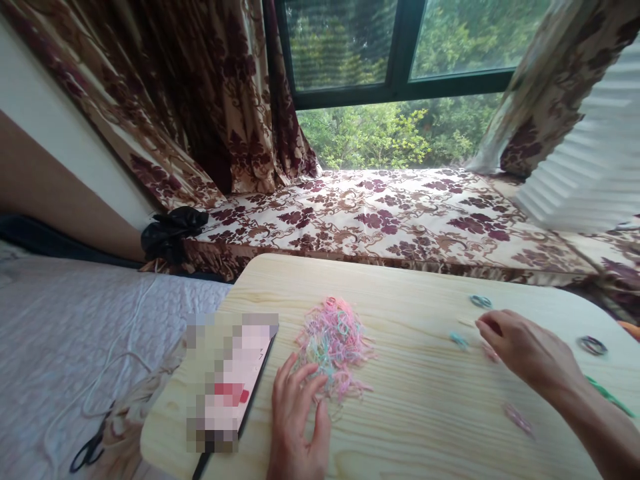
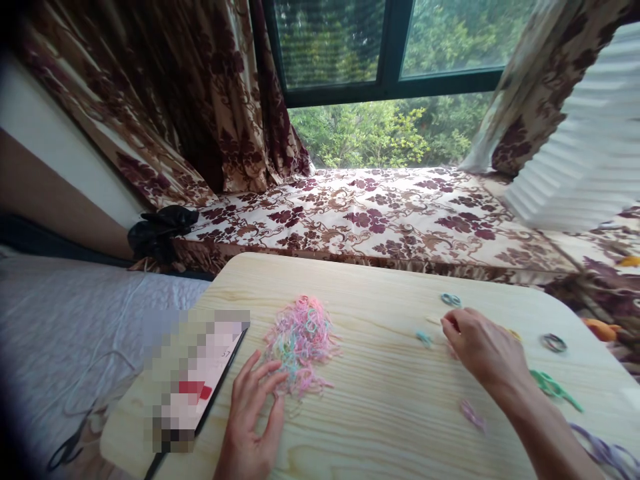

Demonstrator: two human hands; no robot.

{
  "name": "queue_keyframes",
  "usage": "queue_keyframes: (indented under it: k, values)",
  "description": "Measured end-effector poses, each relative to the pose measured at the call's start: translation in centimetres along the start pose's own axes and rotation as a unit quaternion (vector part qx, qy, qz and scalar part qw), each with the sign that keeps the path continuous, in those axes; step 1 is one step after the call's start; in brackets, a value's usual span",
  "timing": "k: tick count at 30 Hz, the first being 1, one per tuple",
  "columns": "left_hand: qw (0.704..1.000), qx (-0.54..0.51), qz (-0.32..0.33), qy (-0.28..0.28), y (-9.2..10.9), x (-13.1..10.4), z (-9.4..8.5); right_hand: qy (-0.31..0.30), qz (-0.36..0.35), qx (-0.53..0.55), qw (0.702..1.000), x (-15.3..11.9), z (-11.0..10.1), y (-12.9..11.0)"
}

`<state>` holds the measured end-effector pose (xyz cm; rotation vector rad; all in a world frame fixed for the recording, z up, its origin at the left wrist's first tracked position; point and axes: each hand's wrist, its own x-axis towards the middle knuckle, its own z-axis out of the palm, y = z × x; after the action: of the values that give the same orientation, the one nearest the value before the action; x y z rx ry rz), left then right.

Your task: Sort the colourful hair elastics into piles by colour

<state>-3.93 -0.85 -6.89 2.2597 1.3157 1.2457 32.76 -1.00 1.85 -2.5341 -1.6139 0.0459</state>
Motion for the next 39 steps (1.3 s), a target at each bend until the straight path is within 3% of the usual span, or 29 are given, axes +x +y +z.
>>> queue_keyframes:
  k: [17,28,33,36,39]
  values:
    - [0.999,-0.022,-0.023,0.006,0.1,-0.4,0.5,-0.111,0.057,-0.078,0.989,0.7,-0.3,-1.8]
    - [0.999,0.009,0.021,-0.030,-0.8,-0.2,-0.3,-0.084,0.061,-0.062,0.993,0.2,-1.4,-1.7]
    - [1.000,0.002,-0.010,-0.028,0.3,0.3,-0.6,-0.052,0.013,0.000,0.999,-2.0,-0.1,-2.0]
    - [0.999,-0.013,-0.036,-0.031,0.9,0.4,-0.6,-0.010,-0.065,0.076,0.995,-4.2,2.1,-3.0]
    - [0.998,-0.018,-0.049,-0.042,1.0,0.3,-0.7,-0.015,-0.163,0.134,0.977,-6.7,4.0,-5.0]
